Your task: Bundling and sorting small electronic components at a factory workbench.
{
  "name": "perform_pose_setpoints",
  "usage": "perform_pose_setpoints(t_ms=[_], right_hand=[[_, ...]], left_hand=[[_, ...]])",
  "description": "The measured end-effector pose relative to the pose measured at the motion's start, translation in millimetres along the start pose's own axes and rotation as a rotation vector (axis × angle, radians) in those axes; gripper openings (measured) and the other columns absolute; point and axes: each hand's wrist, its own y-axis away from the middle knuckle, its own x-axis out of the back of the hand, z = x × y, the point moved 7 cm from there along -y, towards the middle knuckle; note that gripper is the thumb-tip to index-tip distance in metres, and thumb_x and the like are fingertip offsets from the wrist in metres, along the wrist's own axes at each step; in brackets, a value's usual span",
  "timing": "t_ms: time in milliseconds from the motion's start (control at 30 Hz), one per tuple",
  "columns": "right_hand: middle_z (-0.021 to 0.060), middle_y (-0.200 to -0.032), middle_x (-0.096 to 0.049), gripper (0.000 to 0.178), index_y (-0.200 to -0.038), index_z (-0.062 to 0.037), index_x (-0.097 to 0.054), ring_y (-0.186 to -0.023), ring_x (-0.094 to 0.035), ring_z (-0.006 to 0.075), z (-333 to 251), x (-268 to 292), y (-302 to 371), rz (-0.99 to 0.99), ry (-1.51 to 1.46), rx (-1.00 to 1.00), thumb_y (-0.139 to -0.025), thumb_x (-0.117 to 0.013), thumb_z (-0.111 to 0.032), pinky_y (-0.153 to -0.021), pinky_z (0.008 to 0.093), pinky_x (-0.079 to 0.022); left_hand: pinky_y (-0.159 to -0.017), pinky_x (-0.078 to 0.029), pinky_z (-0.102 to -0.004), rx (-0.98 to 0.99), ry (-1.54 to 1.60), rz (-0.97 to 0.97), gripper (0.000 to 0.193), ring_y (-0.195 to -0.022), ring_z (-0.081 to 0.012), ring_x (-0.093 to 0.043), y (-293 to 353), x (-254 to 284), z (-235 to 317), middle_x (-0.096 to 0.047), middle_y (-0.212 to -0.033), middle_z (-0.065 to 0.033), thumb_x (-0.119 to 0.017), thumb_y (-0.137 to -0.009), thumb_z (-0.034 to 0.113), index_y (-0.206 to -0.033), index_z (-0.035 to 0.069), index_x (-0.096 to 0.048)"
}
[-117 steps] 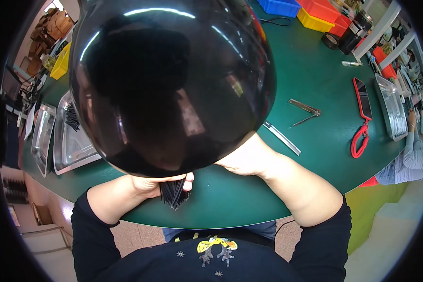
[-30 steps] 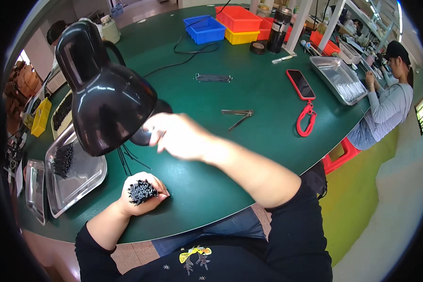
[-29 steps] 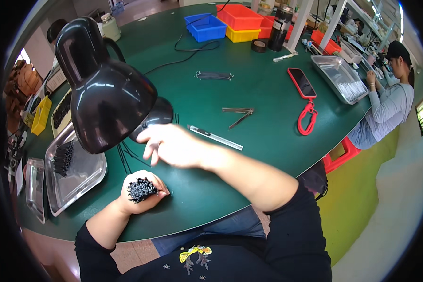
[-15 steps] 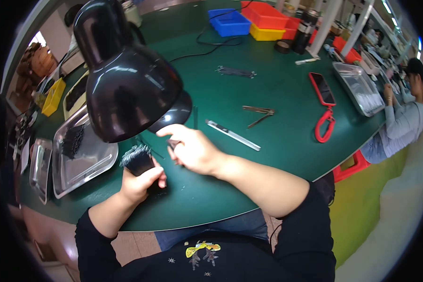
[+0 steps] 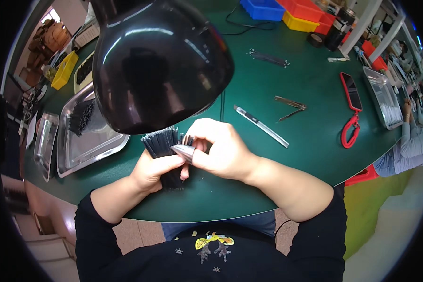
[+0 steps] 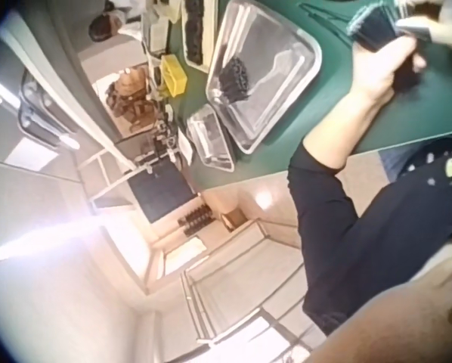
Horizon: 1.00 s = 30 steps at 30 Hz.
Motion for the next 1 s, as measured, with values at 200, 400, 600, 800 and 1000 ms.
perform_pose_setpoints(t_ms=[200,400,600,800,1000], right_hand=[[0.0161,-0.087,-0.057,0.029,-0.097,0.0082,-0.050,-0.075,-0.059,0.0204,21,3,6,0.041,-0.744,-0.188,-0.088,-0.044,-0.019,-0.068,0.0288,-0.049],[0.0140,-0.089,-0.059,0.027,-0.098,0.0075,-0.053,-0.081,-0.059,0.0178,4,-3,1,-0.071,-0.629,-0.204,-0.082,-0.056,-0.014,-0.076,0.0281,-0.046],[0.0082,-0.085,-0.059,0.025,-0.096,0.0043,-0.054,-0.080,-0.057,0.0112,15,-11,6,-0.253,-0.462,-0.364,-0.076,-0.064,-0.008,-0.077,0.0244,-0.045],[0.0075,-0.085,-0.058,0.014,-0.088,0.0004,-0.052,-0.079,-0.056,0.0106,2,-5,2,-0.150,-0.346,-0.232,-0.079,-0.060,-0.007,-0.073,0.0236,-0.045],[0.0200,-0.086,-0.058,0.011,-0.086,0.0065,-0.045,-0.080,-0.059,0.0232,31,9,8,0.041,-0.709,-0.287,-0.086,-0.040,-0.004,-0.074,0.0316,-0.048]], left_hand=[[-0.057,-0.047,-0.0212,0.071,0.072,0.029,0.017,-0.061,-0.0100,-0.057,3,0,1,-0.057,-0.072,-0.0046,-0.059,-0.077,0.004,-0.092,-0.002,-0.057],[-0.055,-0.047,-0.0237,0.073,0.059,0.054,0.017,-0.058,-0.0127,-0.057,5,4,2,-0.057,-0.068,-0.0083,-0.058,-0.076,0.003,-0.092,-0.004,-0.055],[-0.057,-0.048,-0.0271,0.269,0.336,-0.083,0.013,-0.062,-0.0185,-0.059,7,-1,-14,-0.058,-0.071,-0.0120,-0.055,-0.078,0.001,-0.089,-0.005,-0.056],[-0.061,-0.049,-0.0272,0.155,0.130,0.027,0.028,-0.063,-0.0169,-0.059,7,2,-9,-0.056,-0.076,-0.0106,-0.059,-0.072,0.001,-0.099,-0.001,-0.048],[-0.072,-0.052,-0.0321,0.193,0.313,-0.003,0.028,-0.077,-0.0230,-0.061,5,9,-14,-0.059,-0.087,-0.0152,-0.058,-0.073,-0.009,-0.100,-0.006,-0.052]])
